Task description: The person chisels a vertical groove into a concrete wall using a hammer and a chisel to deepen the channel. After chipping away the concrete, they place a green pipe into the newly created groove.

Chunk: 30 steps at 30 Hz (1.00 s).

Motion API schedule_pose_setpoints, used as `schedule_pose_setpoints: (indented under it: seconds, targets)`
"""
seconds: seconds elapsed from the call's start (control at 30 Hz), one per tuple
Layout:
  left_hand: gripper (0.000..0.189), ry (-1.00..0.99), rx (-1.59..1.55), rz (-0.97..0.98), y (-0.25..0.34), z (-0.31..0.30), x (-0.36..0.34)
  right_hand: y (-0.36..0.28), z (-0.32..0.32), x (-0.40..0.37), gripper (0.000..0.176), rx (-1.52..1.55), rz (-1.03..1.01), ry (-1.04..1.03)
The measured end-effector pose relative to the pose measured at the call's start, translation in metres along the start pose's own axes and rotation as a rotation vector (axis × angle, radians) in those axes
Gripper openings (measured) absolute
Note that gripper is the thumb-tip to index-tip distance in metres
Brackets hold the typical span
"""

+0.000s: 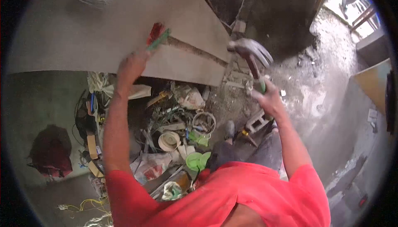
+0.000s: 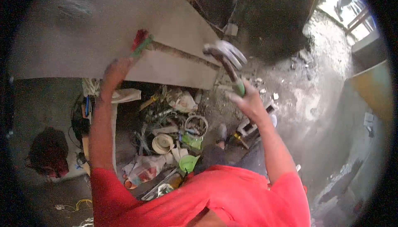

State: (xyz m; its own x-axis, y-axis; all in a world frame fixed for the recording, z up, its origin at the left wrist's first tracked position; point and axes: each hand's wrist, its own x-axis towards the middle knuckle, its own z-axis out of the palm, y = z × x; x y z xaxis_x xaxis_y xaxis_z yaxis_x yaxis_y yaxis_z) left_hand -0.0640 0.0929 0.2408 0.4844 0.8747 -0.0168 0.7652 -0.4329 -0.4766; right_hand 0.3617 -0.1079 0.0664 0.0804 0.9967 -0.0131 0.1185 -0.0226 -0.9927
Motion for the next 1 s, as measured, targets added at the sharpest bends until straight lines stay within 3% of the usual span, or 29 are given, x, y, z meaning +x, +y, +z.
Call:
schedule_pose_setpoints:
  seconds: [0.03, 0.1, 0.13, 0.2, 0.23, 0.3, 0.4, 0.53, 0.6, 0.63, 0.7, 0.73, 0.8, 0.87, 0.97, 1.0]
  targets:
    - [0.035, -0.021, -0.004, 0.013, 0.002, -0.009, 0.005, -0.006, 0.014, 0.005, 0.06, 0.006, 0.024, -0.002]
    - [0.033, -0.34, 0.114, -0.131, 0.013, -0.058, 0.034, -0.029, 0.035, 0.026, 0.056, -0.086, 0.113, 0.039]
    - [0.033, -0.343, 0.117, -0.119, 0.011, -0.065, 0.043, -0.034, 0.047, 0.035, 0.056, -0.082, 0.122, 0.046]
    - [0.031, -0.146, 0.245, 0.122, 0.007, -0.066, 0.052, -0.041, 0.068, 0.049, 0.055, 0.183, 0.154, 0.022]
    - [0.031, -0.155, 0.241, 0.128, 0.005, -0.06, 0.051, -0.046, 0.075, 0.056, 0.055, 0.184, 0.166, 0.021]
    - [0.028, 0.035, 0.185, 0.255, 0.0, -0.05, 0.049, -0.06, 0.088, 0.072, 0.051, 0.303, 0.141, 0.04]
    - [0.027, -0.049, 0.168, 0.185, 0.012, -0.062, 0.048, -0.074, 0.109, 0.088, 0.044, 0.428, -0.006, 0.123]
    - [0.026, -0.097, 0.198, 0.157, 0.03, -0.082, 0.052, -0.067, 0.163, 0.097, 0.051, 0.458, -0.002, 0.283]
    - [0.026, -0.226, 0.251, 0.172, 0.036, -0.091, 0.056, -0.032, 0.209, 0.111, 0.055, 0.277, -0.056, 0.431]
    - [0.026, -0.228, 0.254, 0.173, 0.035, -0.091, 0.056, -0.034, 0.203, 0.117, 0.055, 0.28, -0.054, 0.431]
    - [0.027, -0.201, 0.397, 0.271, 0.032, -0.089, 0.059, -0.049, 0.174, 0.13, 0.05, 0.363, 0.321, -0.08]
    - [0.027, -0.197, 0.402, 0.274, 0.03, -0.082, 0.058, -0.057, 0.161, 0.13, 0.05, 0.366, 0.316, -0.075]
    - [0.025, -0.105, 0.309, 0.212, 0.027, -0.071, 0.06, -0.066, 0.138, 0.122, 0.051, 0.409, 0.215, 0.029]
    - [0.025, -0.149, 0.312, 0.229, 0.025, -0.072, 0.062, -0.07, 0.127, 0.112, 0.057, 0.323, 0.143, 0.131]
    - [0.026, -0.211, 0.34, 0.22, 0.033, -0.081, 0.061, -0.077, 0.134, 0.103, 0.057, 0.618, -0.041, 0.41]
    - [0.027, -0.232, 0.359, 0.204, 0.037, -0.085, 0.061, -0.038, 0.17, 0.111, 0.055, 0.37, -0.172, 0.377]
